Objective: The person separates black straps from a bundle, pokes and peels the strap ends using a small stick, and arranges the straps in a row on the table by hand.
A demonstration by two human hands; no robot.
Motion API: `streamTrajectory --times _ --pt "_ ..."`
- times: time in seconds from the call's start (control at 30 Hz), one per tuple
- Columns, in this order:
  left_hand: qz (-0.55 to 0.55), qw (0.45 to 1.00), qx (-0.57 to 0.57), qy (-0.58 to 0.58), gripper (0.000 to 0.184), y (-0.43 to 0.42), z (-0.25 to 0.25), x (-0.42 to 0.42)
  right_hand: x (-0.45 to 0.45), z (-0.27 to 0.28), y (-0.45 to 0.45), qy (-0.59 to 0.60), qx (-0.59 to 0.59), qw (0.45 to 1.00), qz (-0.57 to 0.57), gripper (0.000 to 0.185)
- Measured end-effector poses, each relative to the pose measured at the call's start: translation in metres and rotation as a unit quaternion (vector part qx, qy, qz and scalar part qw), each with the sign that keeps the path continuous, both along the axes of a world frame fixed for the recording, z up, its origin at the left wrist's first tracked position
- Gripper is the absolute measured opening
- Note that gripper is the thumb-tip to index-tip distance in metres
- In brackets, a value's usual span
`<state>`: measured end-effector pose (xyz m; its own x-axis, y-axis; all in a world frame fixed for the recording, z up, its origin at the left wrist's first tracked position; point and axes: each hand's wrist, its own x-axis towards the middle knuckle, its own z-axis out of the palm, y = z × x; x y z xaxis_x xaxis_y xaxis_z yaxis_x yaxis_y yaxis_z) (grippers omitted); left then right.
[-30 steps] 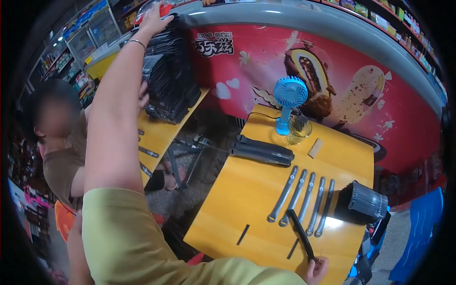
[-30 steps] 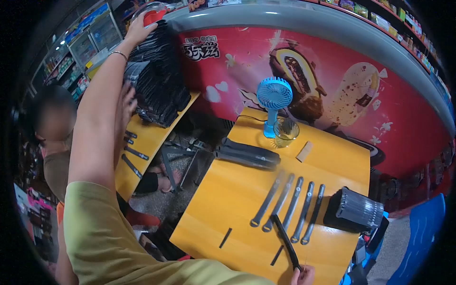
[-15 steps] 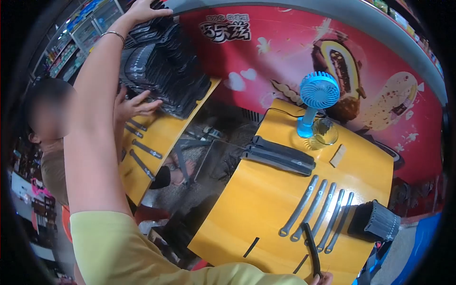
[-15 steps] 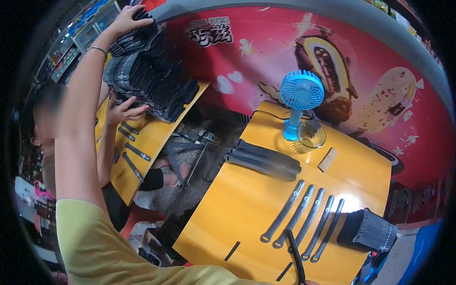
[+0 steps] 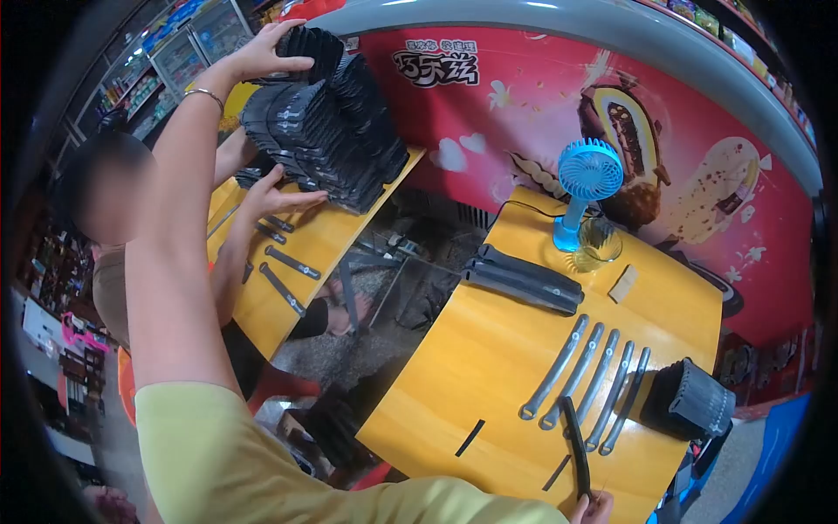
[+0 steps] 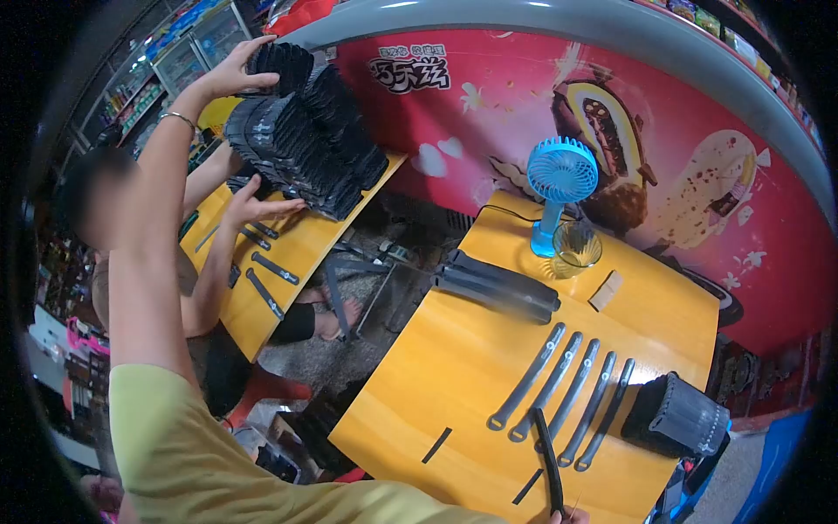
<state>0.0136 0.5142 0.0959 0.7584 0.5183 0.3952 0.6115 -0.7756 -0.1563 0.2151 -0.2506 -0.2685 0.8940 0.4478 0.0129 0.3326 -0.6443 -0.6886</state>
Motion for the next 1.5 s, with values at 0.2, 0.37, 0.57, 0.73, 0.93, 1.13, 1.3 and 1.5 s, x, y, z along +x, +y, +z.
streamTrajectory --times 0.2,0.37,0.57,0.73,0.93,1.13,1.3,1.5 --pt "0.06 0.997 0.049 0.002 0.084 -0.016 -0.012 -0.004 -0.001 0.004 0.001 0.0 0.008 1.0 0.013 0.016" --pt "0.095 0.985 0.13 -0.055 0.087 -0.03 -0.028 -0.004 -0.001 -0.005 -0.004 0.009 0.051 0.999 0.009 0.016" --pt "0.025 0.983 0.181 -0.034 0.078 -0.03 -0.025 -0.006 0.002 -0.011 -0.005 -0.023 0.053 0.998 0.03 0.015" --pt "0.113 0.966 0.228 -0.055 0.069 -0.05 -0.026 0.02 0.0 -0.004 -0.001 0.008 0.034 0.999 0.011 0.014" --pt "0.124 0.979 0.162 0.003 0.072 -0.06 -0.027 0.046 0.002 -0.004 -0.001 0.006 0.064 0.998 0.025 0.013" --pt "0.105 0.965 0.235 0.051 0.092 -0.042 -0.029 0.048 0.001 -0.005 -0.004 -0.023 0.064 0.997 0.025 0.012" --pt "0.203 0.95 0.222 0.087 0.112 -0.063 -0.01 0.036 0.003 -0.012 -0.006 -0.007 0.07 0.997 0.02 0.011" --pt "0.209 0.95 0.23 0.028 0.109 -0.059 0.005 0.018 0.0 -0.011 -0.001 -0.026 0.077 0.997 0.018 0.01"
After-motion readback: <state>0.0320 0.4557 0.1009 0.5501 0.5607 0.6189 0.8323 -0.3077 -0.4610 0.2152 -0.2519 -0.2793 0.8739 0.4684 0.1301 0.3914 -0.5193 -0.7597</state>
